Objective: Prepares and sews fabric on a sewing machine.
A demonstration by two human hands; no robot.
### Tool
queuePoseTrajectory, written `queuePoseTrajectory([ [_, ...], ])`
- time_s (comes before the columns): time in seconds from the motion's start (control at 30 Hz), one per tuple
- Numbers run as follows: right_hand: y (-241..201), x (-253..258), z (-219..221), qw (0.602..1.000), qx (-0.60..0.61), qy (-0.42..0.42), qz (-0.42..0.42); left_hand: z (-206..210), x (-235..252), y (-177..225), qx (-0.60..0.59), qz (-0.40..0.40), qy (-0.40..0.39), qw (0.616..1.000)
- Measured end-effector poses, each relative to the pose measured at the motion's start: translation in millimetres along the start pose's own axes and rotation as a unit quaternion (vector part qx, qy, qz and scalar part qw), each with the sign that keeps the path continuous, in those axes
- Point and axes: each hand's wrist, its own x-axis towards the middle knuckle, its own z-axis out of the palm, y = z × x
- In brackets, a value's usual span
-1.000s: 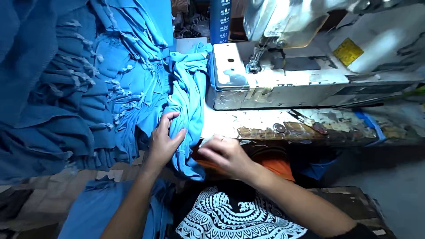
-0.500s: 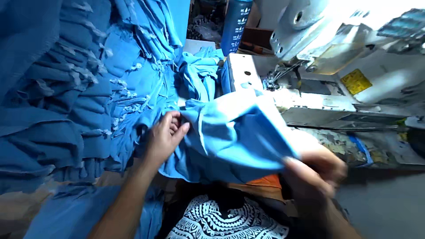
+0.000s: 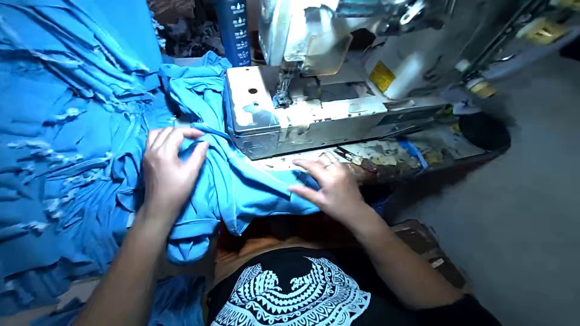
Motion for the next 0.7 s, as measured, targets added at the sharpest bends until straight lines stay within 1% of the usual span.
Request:
queuePoseTrajectory([
  [0.03,0,0,8,0.999,-0.013,-0.040,-0.009,1,-13,27,-0.020,0.029,0.004,0.999],
  [0.07,2,-2,14,0.997,-0.014,-0.068,-0.019,6,-23,49,-0.035,0.064,-0.026,0.997],
  [0.1,5,-6,18,0.997,0.011,-0.073,-0.027,17,-29,64,-0.051,0.093,-0.079,0.991],
  [0.13,7,-8,19,0.996,0.063,-0.053,-0.026,30,-31,73,-0.056,0.115,-0.128,0.983],
  [0.17,6,-11,17,0.989,0.145,-0.025,-0.001,44,-30,78,-0.066,0.128,-0.154,0.977],
  [0.2,4,-12,10,0.965,0.259,-0.005,0.045,53,-26,82,-0.085,0.129,-0.156,0.976],
  [0.23,4,-14,1,0.916,0.389,0.000,0.094,57,-20,86,-0.117,0.120,-0.151,0.974],
  [0.27,6,-17,-8,0.859,0.496,-0.010,0.126,55,-10,92,-0.160,0.116,-0.150,0.969],
  [0.3,9,-19,-16,0.821,0.554,-0.027,0.137,51,0,99,-0.204,0.115,-0.158,0.959],
  [0.33,13,-22,-24,0.796,0.589,-0.043,0.136,48,9,105,-0.238,0.118,-0.176,0.948],
  [0.37,15,-24,-29,0.784,0.603,-0.048,0.139,47,18,110,-0.260,0.121,-0.199,0.937],
  [0.43,15,-27,-32,0.789,0.593,-0.031,0.158,55,28,114,-0.271,0.109,-0.231,0.928],
  [0.47,15,-27,-31,0.794,0.584,-0.017,0.169,61,29,114,-0.264,0.102,-0.219,0.934],
  [0.5,16,-28,-29,0.796,0.578,-0.009,0.178,68,26,113,-0.260,0.095,-0.184,0.943],
  [0.53,17,-29,-26,0.792,0.581,-0.003,0.190,72,22,114,-0.262,0.083,-0.140,0.951],
  [0.57,18,-30,-23,0.778,0.593,-0.002,0.208,72,15,117,-0.279,0.064,-0.106,0.952],
  [0.6,17,-30,-20,0.750,0.619,-0.003,0.231,70,8,123,-0.316,0.037,-0.084,0.944],
  [0.63,16,-31,-20,0.708,0.660,-0.004,0.252,67,-2,131,-0.370,0.002,-0.077,0.926],
  [0.67,14,-31,-20,0.666,0.697,-0.008,0.264,67,-14,139,-0.429,-0.036,-0.088,0.899],
  [0.7,11,-31,-21,0.630,0.728,-0.014,0.269,68,-26,147,-0.463,-0.066,-0.111,0.877],
])
